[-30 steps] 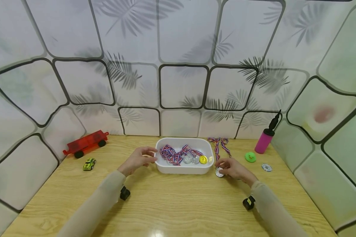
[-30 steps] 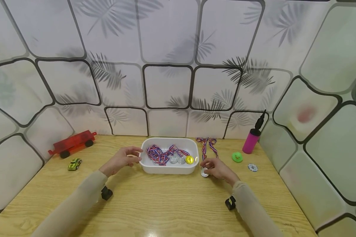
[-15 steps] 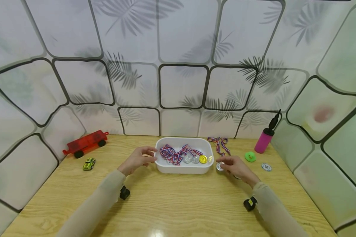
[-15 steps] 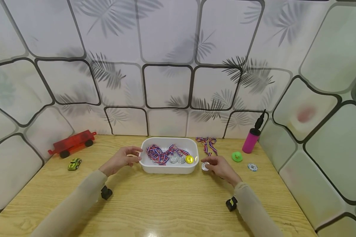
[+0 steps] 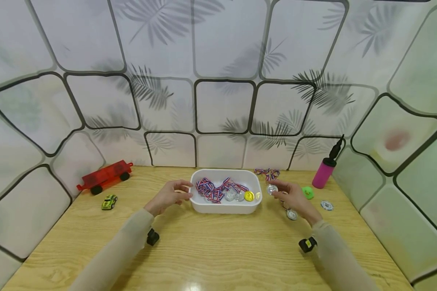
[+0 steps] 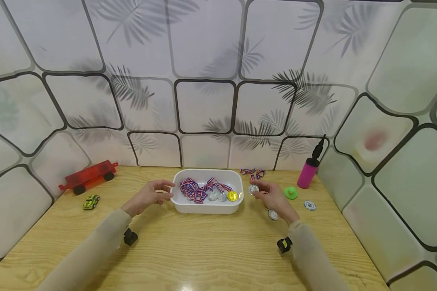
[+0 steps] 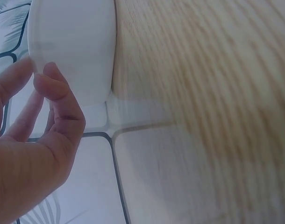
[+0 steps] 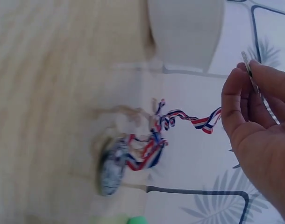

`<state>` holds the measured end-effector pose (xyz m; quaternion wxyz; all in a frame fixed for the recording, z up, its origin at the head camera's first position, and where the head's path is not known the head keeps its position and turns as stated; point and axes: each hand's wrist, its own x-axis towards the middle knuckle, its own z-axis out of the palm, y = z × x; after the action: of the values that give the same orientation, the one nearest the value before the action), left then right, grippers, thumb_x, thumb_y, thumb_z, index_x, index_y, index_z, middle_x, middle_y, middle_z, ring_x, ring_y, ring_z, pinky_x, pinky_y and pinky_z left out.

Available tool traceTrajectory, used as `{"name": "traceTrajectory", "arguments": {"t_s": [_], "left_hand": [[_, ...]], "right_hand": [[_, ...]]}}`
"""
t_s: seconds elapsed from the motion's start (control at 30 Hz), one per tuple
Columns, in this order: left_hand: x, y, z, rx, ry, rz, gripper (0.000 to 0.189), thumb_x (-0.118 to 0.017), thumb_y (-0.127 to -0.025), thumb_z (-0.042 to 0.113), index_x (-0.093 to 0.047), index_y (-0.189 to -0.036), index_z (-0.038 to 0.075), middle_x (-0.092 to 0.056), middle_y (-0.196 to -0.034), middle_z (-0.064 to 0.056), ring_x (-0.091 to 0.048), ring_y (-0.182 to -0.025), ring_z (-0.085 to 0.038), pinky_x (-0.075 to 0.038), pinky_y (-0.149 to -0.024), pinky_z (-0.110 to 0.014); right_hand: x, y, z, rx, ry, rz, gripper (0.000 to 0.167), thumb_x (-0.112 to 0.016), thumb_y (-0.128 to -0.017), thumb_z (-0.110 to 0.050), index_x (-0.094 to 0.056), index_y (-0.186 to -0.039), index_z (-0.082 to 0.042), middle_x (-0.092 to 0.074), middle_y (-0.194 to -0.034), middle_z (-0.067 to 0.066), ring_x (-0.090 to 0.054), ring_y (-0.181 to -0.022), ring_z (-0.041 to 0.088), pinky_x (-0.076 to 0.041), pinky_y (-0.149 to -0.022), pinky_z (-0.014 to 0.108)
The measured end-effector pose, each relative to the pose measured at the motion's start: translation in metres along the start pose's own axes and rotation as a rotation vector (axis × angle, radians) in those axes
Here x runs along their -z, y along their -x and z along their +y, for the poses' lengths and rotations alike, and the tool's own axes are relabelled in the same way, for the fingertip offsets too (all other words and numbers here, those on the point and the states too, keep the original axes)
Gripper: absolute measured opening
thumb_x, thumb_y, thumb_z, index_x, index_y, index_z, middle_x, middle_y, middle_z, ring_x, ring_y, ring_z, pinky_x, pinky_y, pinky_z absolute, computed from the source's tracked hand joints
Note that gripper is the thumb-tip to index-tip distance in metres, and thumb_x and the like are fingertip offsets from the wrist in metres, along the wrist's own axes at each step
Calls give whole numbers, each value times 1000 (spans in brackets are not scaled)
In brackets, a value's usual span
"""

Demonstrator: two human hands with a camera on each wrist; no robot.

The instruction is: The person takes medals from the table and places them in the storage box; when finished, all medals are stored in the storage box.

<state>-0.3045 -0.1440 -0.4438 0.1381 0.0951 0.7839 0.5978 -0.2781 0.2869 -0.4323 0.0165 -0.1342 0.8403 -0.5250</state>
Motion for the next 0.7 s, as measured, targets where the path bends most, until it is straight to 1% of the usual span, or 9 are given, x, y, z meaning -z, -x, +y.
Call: {"name": "traceTrajectory", "arguments": {"t_s": [0.07, 0.13, 0.23, 0.3, 0.37, 0.47, 0.53, 0.67, 0.7], "left_hand": [[0, 0, -1, 6, 2, 4, 44, -71, -89, 8, -58, -130, 0, -62, -107, -11, -64, -80, -15, -52, -65, -28], [0, 0, -1, 8, 6, 7, 44, -71, -89, 8, -58, -130, 0, -62, -107, -10, -64, -80, -15, -52, -65, -27], [0, 1, -1, -5, 0, 2, 44, -71, -89, 8, -57, -130, -1, -62, -107, -11, -64, -81, -15, -51, -64, -26], [0, 0, -2, -9, -3, -1, 45, -71, -89, 9, -57, -131, -1, -62, -107, -11, -64, -81, -15, -51, -64, -26], [0, 0, -2, -10, -5, -1, 45, -71, -89, 9, -57, -131, -1, -62, -108, -11, -64, -81, -15, -51, -63, -26], [0, 0, -2, -11, -10, 0, 45, -71, -89, 8, -57, -131, -2, -62, -107, -12, -64, -81, -15, -51, -64, -26], [0, 0, -1, -13, -16, 2, 45, -71, -89, 8, -57, -130, -2, -63, -107, -12, -64, -80, -14, -51, -64, -26], [0, 0, 0, -22, -27, -4, 45, -71, -89, 9, -56, -130, -3, -63, -106, -13, -64, -78, -14, -51, -63, -27], [0, 0, 0, -23, -26, -6, 45, -71, -89, 9, -56, -130, -3, -63, -106, -12, -64, -78, -14, -51, -63, -27]], "right_hand": [[2, -2, -6, 37, -7, 27, 45, -62, -96, -9, -51, -138, 4, -58, -131, 27, -64, -87, 4, -58, -73, 27], [4, -5, -13, 47, -26, 54, 44, -61, -97, -9, -52, -138, 3, -61, -126, 27, -66, -84, 5, -59, -75, 27], [9, -7, -22, 53, -29, 75, 45, -60, -98, -10, -50, -140, 1, -64, -114, 25, -65, -75, 8, -59, -71, 27], [11, -9, -28, 60, -26, 83, 45, -60, -98, -10, -50, -140, 0, -65, -106, 24, -63, -72, 9, -58, -68, 28], [14, -12, -34, 78, -17, 94, 45, -60, -97, -10, -50, -140, 0, -64, -105, 23, -61, -71, 9, -57, -65, 28], [17, -16, -42, 104, -10, 107, 45, -62, -97, -10, -50, -140, -1, -62, -108, 22, -60, -71, 7, -55, -60, 26], [18, -18, -46, 114, 25, 116, 47, -63, -96, -12, -51, -140, -2, -62, -109, 19, -59, -69, 6, -54, -59, 24], [19, -22, -55, 131, 74, 113, 51, -66, -94, -12, -50, -142, -4, -63, -93, 20, -59, -67, 7, -52, -61, 22], [20, -23, -57, 136, 77, 111, 52, -66, -94, -12, -50, -143, -5, -64, -95, 20, -59, -68, 6, -52, -62, 22]]}}
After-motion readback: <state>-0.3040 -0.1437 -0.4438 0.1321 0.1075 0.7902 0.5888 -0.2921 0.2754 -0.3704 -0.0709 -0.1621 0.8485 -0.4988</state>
